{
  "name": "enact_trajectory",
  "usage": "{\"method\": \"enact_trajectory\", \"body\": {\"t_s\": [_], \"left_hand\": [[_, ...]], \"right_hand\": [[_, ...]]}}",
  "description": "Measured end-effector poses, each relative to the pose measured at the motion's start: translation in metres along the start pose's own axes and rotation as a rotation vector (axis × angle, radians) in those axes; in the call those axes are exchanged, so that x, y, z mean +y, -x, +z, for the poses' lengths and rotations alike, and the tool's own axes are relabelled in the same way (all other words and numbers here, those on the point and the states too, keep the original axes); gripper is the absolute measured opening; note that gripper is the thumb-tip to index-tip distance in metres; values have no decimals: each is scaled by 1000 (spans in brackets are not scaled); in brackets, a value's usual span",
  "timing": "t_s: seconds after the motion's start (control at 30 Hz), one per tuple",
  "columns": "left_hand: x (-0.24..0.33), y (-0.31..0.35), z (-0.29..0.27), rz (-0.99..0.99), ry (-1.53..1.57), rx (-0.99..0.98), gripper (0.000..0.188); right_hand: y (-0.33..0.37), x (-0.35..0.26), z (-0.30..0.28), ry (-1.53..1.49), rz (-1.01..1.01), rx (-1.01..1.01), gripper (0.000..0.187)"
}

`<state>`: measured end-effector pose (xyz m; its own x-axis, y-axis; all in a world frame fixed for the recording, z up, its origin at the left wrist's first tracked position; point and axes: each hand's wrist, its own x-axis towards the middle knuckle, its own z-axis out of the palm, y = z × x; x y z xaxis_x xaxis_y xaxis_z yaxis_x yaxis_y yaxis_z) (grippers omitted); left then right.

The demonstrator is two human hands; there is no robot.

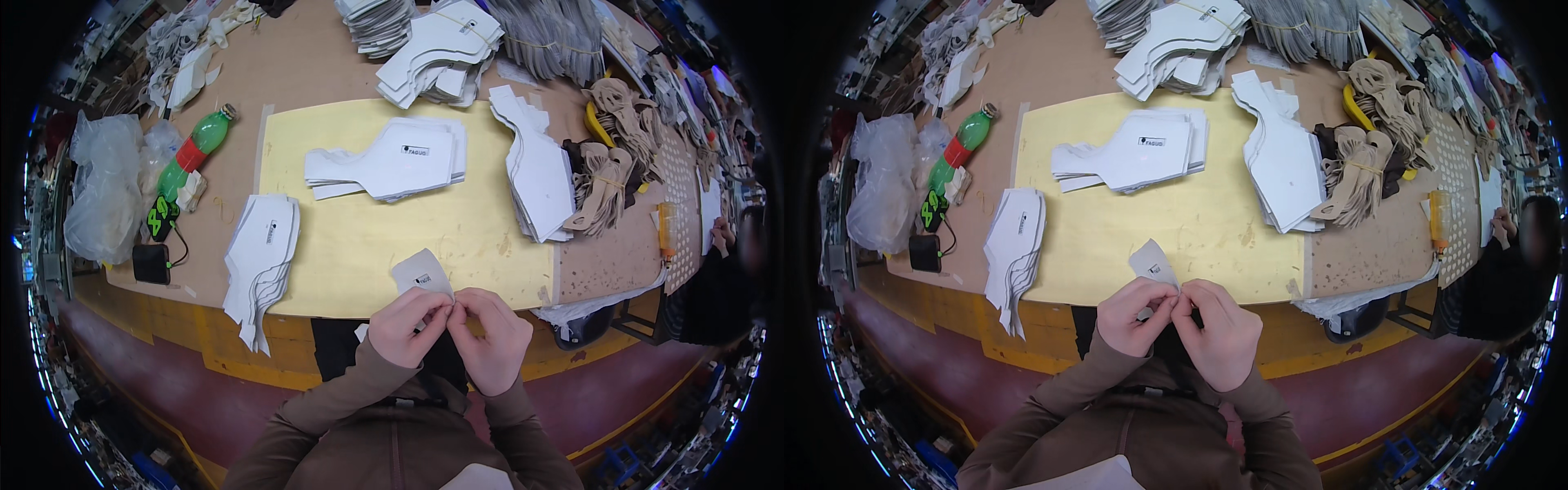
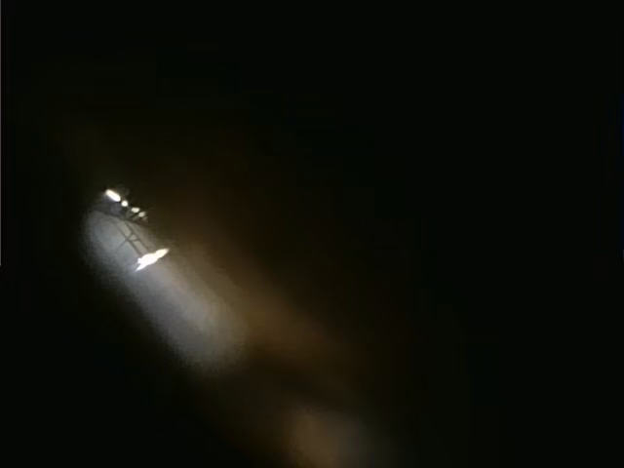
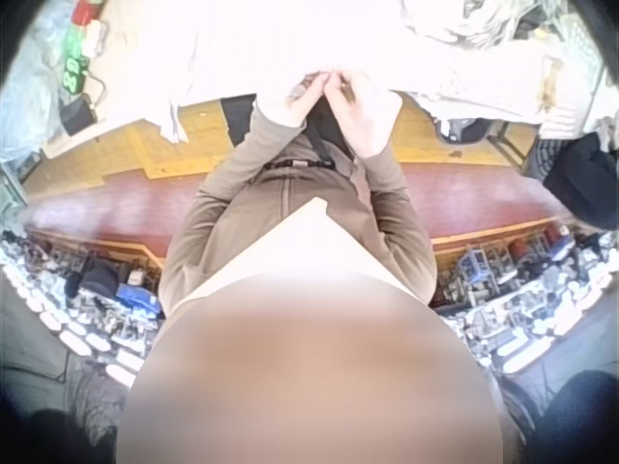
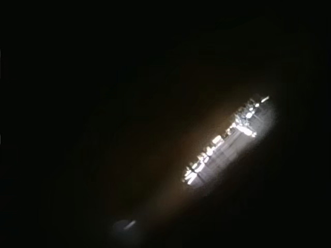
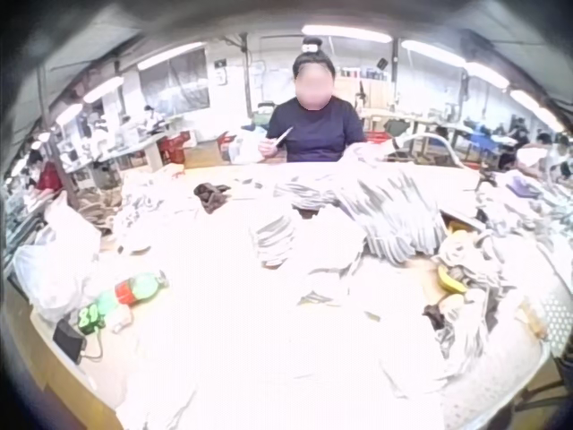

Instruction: The person repeatedly folds white paper cutouts with printed logos on a yellow work surface. They handle each piece one at a time, fold it in half, and place it into a growing stack. The workspace contains piles of similar parts and other materials.

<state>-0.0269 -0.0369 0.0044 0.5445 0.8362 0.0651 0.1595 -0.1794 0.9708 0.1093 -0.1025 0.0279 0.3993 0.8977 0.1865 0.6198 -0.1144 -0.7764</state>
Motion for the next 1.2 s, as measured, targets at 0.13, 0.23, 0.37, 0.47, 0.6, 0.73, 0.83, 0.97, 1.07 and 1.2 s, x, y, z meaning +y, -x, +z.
{"method": "enact_trajectory", "body": {"t_s": [0.13,0.23,0.37,0.47,0.6,0.73,0.83,0.97,1.07,1.2], "left_hand": [[-3,-2,3,-33,52,-1,14],[-4,-3,1,-111,77,-10,12],[-4,-3,-5,-108,21,-45,8],[-6,-4,-8,-59,3,-83,6],[-11,-5,-11,-53,35,-43,7],[-14,-4,-16,-113,102,-22,7],[-13,-3,-21,-147,130,-25,7],[-11,-2,-25,-147,165,-18,6],[-11,-1,-24,-147,200,-48,5],[-13,1,-24,-160,221,-47,5]], "right_hand": [[-2,9,-1,-261,168,-30,14],[0,11,-1,-397,249,-40,14],[2,15,-2,-483,248,-95,13],[0,19,-7,-547,294,-148,10],[-1,15,-7,-663,306,-161,11],[-4,11,1,-675,219,-136,12],[-3,9,6,-631,178,-122,12],[-2,8,8,-782,255,-178,16],[-4,15,5,-814,368,-279,14],[-2,19,5,-804,326,-293,12]]}}
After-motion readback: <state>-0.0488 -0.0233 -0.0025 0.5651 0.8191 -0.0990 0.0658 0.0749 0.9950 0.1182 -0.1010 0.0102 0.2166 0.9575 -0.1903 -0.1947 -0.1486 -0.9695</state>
